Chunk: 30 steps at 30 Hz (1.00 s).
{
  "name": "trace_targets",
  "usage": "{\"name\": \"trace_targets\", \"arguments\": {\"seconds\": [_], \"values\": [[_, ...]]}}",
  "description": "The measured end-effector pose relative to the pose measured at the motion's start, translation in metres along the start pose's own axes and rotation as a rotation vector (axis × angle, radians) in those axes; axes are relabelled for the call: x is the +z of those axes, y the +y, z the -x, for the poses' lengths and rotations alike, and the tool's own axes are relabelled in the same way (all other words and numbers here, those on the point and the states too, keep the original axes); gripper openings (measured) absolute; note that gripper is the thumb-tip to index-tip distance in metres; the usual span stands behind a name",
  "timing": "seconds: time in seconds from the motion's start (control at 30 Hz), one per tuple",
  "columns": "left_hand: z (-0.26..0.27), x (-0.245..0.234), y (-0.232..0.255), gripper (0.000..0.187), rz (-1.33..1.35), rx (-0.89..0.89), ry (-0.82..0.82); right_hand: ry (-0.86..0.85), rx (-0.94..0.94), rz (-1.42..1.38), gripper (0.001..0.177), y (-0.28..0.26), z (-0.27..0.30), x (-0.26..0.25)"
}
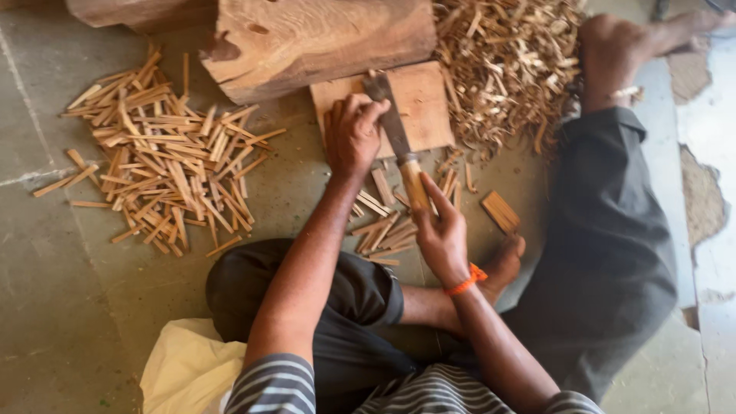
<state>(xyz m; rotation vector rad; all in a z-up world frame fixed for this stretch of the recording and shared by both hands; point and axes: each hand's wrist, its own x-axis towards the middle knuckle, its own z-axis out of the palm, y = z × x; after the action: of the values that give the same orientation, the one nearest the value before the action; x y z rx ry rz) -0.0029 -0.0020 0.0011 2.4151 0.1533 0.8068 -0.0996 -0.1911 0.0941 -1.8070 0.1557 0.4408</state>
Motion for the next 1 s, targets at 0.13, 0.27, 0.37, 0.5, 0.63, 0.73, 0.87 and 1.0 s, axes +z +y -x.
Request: {"name": "trace_targets", "arguments": {"seconds": [0.13,0.27,0.37,0.5,0.63,0.73,0.87,1.0], "values": [[-0.003,-0.007,0.005,0.034,-0.041,0.019,0.004,0.058,-0.332,0.111,0.051,0.021,-0.004,0.01],[-0.012,-0.011,0.007,0.037,-0.044,0.027,0.002,0.07,-0.143,-0.089,0.051,0.012,-0.005,0.015],[-0.014,-0.013,0.01,0.05,0.064,0.035,0.049,0.08,-0.021,-0.244,0.055,-0.003,0.007,0.002],[-0.003,-0.009,0.008,0.049,-0.041,-0.03,0.039,0.104,-0.087,-0.177,0.055,0.001,0.033,-0.018],[-0.005,-0.001,0.001,0.039,-0.008,-0.034,0.01,0.046,-0.123,0.026,0.054,0.009,0.032,-0.02],[-0.007,-0.006,0.002,0.037,-0.045,-0.017,-0.025,0.04,-0.362,0.22,0.049,0.004,0.016,-0.01],[-0.001,-0.015,0.012,0.034,-0.028,-0.057,-0.037,0.079,-0.139,0.116,0.049,-0.003,-0.009,0.011],[-0.006,-0.009,0.005,0.037,0.04,0.021,0.016,0.123,-0.062,-0.231,0.051,-0.001,0.016,-0.004]]}}
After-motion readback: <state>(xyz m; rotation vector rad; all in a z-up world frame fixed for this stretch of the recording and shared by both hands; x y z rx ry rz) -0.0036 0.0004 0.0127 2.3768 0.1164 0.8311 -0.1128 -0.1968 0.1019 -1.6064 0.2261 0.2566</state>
